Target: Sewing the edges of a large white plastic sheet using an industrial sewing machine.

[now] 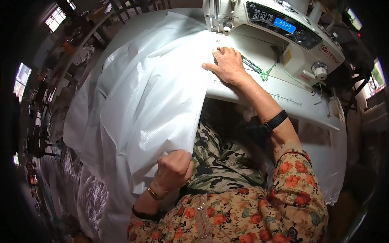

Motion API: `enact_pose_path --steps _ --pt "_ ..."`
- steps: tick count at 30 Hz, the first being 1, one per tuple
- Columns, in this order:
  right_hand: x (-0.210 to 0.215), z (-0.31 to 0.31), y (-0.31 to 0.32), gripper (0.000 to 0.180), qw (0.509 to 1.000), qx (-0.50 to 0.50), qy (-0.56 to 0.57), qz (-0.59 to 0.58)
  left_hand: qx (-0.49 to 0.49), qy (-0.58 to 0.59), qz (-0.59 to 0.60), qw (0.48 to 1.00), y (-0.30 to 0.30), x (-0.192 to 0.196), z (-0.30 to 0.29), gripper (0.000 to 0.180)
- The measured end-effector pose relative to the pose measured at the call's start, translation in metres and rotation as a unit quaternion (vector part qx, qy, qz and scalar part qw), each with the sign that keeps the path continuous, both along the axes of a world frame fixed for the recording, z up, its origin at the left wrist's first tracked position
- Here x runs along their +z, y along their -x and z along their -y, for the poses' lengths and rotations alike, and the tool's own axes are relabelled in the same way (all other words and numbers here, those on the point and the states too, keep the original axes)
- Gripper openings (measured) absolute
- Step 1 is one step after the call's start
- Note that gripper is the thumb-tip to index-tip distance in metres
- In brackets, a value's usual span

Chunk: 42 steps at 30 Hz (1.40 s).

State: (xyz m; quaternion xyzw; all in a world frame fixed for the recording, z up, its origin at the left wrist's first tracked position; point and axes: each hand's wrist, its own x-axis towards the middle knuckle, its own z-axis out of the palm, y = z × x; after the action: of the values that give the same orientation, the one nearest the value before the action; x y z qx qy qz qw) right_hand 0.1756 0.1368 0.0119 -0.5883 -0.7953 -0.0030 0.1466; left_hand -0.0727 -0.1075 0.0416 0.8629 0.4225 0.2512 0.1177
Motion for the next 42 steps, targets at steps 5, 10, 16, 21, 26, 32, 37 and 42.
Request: enact_pose_path --steps 5,10,16,21,26,32,37,42 --pt "0.0 0.004 0.002 0.079 1.0 -0.005 0.014 -0.013 0.029 -0.02 -0.005 0.999 -0.005 -0.003 -0.006 0.016" --pt "-0.007 0.026 -0.002 0.075 0.996 0.055 -0.052 -0.047 0.061 -0.015 0.029 0.998 -0.011 -0.012 -0.016 0.009" --pt "-0.024 0.138 0.02 0.026 0.944 0.194 -0.232 -0.133 0.075 0.013 0.076 0.994 -0.001 -0.026 -0.011 0.012" --pt "-0.093 0.162 0.056 0.016 0.932 0.119 0.0 -0.343 0.053 0.003 0.095 0.994 -0.008 -0.02 -0.01 0.018" --pt "-0.171 0.126 0.112 0.034 0.782 0.203 0.234 -0.541 0.052 -0.01 0.112 0.992 -0.02 -0.012 -0.008 0.017" --pt "-0.164 0.174 0.062 0.033 0.764 0.265 0.209 -0.549 0.03 -0.002 0.082 0.996 -0.019 0.035 -0.016 0.018" --pt "-0.105 0.116 0.145 0.033 0.749 0.309 0.204 -0.549 0.064 -0.064 0.074 0.993 -0.003 0.063 -0.032 0.022" --pt "-0.068 0.097 0.171 0.033 0.736 0.368 0.215 -0.526 0.065 -0.018 0.082 0.994 0.023 0.039 -0.034 0.02"
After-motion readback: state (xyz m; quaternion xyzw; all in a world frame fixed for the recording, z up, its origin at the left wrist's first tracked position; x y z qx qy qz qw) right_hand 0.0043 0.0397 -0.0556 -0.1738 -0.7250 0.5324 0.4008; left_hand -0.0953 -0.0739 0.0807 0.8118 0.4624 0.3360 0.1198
